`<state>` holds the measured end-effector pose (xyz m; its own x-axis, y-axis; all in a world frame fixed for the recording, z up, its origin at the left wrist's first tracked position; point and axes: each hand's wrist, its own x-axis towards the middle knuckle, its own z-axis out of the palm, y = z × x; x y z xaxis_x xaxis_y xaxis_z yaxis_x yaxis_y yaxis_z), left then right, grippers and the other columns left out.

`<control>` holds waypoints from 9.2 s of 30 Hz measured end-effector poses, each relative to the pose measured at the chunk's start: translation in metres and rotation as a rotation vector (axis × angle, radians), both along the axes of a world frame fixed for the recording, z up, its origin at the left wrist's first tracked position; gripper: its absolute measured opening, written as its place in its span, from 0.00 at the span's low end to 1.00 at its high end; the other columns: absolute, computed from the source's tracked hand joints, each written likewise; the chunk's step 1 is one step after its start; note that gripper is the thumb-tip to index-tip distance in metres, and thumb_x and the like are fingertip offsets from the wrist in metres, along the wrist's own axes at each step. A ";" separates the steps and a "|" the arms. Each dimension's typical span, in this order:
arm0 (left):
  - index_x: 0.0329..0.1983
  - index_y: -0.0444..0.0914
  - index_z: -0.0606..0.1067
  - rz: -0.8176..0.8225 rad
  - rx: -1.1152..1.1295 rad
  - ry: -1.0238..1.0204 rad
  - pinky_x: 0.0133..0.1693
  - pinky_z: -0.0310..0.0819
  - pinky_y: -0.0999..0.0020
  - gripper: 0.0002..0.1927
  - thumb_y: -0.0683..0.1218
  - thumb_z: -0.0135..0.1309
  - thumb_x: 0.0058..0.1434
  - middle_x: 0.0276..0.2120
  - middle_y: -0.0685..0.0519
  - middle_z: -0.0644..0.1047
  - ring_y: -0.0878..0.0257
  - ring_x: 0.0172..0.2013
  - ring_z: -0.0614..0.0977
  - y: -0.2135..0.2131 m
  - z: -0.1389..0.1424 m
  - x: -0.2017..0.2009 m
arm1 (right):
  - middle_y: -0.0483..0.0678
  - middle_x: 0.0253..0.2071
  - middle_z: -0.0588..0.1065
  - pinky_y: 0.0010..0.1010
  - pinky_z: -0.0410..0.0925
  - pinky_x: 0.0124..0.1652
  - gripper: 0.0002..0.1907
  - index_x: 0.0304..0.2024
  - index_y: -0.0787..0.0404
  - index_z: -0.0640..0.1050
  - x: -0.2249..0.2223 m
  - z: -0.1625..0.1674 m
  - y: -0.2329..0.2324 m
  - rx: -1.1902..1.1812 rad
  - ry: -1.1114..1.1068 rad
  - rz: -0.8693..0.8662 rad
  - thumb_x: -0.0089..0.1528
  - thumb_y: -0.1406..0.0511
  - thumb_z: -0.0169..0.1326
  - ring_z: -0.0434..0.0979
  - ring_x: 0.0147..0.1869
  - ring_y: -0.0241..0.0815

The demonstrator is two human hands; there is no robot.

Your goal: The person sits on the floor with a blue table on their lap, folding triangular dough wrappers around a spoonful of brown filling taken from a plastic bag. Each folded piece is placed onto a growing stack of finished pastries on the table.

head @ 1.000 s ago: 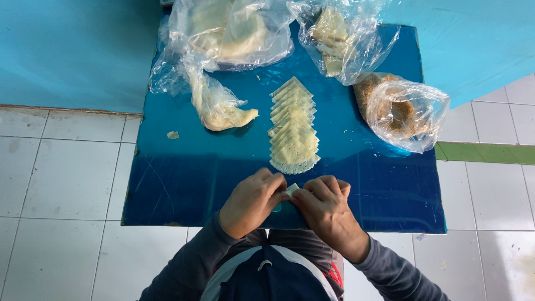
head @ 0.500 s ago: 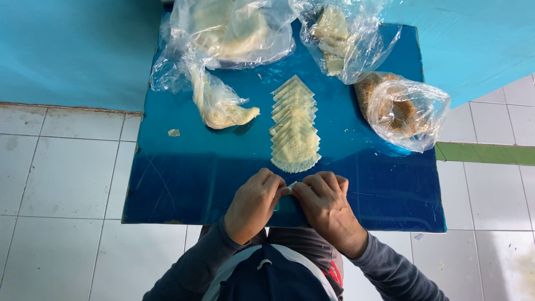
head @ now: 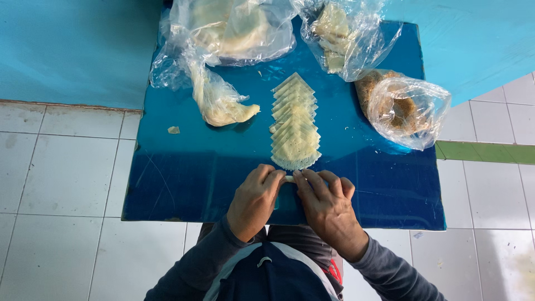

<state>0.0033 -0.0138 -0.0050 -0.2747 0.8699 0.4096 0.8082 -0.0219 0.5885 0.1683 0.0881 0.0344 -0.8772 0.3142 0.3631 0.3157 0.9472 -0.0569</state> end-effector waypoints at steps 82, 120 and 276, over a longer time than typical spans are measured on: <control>0.56 0.32 0.71 0.072 0.043 -0.267 0.43 0.81 0.62 0.12 0.39 0.50 0.70 0.50 0.41 0.77 0.50 0.45 0.83 -0.003 0.004 -0.006 | 0.54 0.40 0.78 0.38 0.73 0.44 0.06 0.40 0.66 0.77 -0.038 -0.004 0.065 -0.259 0.134 0.226 0.61 0.71 0.59 0.79 0.44 0.52; 0.45 0.35 0.75 0.067 0.043 -0.299 0.31 0.81 0.68 0.10 0.39 0.62 0.62 0.36 0.50 0.81 0.60 0.32 0.86 0.002 0.011 0.010 | 0.53 0.44 0.79 0.43 0.69 0.50 0.07 0.49 0.60 0.81 0.076 0.020 0.155 0.097 0.163 -0.535 0.70 0.64 0.58 0.78 0.48 0.54; 0.51 0.34 0.77 -0.043 0.026 -0.134 0.43 0.81 0.63 0.16 0.38 0.62 0.59 0.46 0.47 0.76 0.54 0.44 0.82 -0.004 0.001 0.021 | 0.45 0.40 0.78 0.35 0.64 0.50 0.09 0.42 0.58 0.80 0.003 -0.009 0.016 -0.437 0.151 0.009 0.59 0.64 0.63 0.79 0.46 0.43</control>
<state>0.0239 -0.0180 -0.0037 -0.2913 0.8716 0.3944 0.7208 -0.0711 0.6895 0.1709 0.1040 0.0257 -0.8280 0.4586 0.3225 0.2646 0.8268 -0.4964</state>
